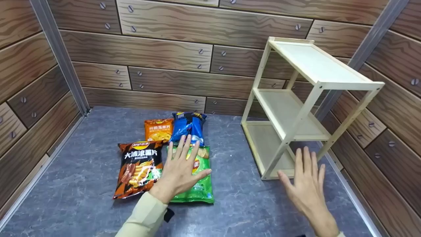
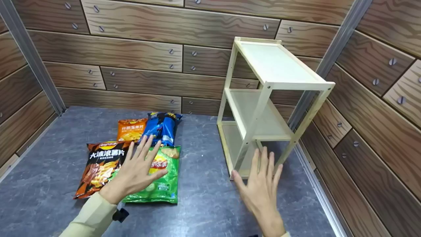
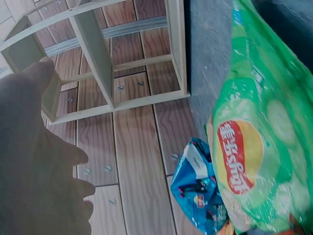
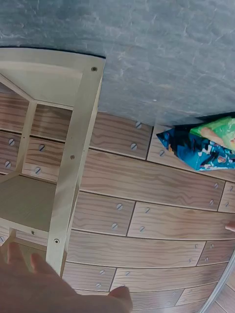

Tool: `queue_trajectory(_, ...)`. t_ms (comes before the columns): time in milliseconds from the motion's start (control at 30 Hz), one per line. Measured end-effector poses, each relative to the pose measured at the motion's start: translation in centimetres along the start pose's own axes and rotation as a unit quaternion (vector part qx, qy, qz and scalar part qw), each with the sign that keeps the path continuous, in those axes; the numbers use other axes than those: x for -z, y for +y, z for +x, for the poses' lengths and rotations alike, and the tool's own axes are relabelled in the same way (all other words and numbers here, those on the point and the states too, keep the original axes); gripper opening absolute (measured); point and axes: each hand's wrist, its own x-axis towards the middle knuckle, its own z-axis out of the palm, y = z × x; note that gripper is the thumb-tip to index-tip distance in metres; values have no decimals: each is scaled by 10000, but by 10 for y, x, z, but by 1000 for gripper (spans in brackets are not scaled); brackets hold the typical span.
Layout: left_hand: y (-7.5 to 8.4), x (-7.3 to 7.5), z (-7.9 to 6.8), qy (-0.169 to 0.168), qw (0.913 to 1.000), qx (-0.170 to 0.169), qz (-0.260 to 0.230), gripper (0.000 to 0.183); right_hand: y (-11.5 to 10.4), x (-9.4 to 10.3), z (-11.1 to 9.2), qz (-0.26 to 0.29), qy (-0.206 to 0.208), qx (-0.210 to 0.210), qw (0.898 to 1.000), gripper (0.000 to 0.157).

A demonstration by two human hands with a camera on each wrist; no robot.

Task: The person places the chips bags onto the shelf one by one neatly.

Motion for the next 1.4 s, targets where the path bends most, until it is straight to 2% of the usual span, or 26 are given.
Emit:
queue_trajectory(167, 9, 0, 13, -171, 9976, -57, -676, 95, -2, 5, 18, 124, 282, -71, 9995, 85)
queue_trajectory(400, 26, 2, 35, -262, 9846, -94, -1726, 90, -9, 14, 44, 342, 640, -40, 9974, 80)
queue_trajectory(633, 46, -2, 68, -221, 9668, -313, -2526, 79, -8, 10, 69, 535, 957, 34, 9940, 75)
queue_trajectory(767, 59, -2, 89, -207, 9572, -347, -2866, 73, -5, 4, 76, 606, 1035, 39, 9928, 73)
queue_trajectory(900, 72, 2, 111, -192, 9464, -427, -3197, 67, -2, -1, 81, 734, 1273, 61, 9891, 64)
queue_trajectory(1000, 84, 8, 127, -163, 9415, -615, -3309, 64, 1, -3, 85, 852, 1351, -49, 9871, 55)
queue_trajectory(1133, 100, 19, 144, 6, 9439, -919, -3172, 63, 4, -9, 86, 870, 1248, -280, 9880, 45)
queue_trajectory(1233, 114, 31, 152, 273, 9478, -1200, -2942, 63, 6, -13, 85, 731, 1251, -279, 9891, 44)
queue_trajectory(1400, 138, 54, 165, 932, 9516, -1681, -2397, 62, 8, -18, 84, 496, 1411, -100, 9887, 50)
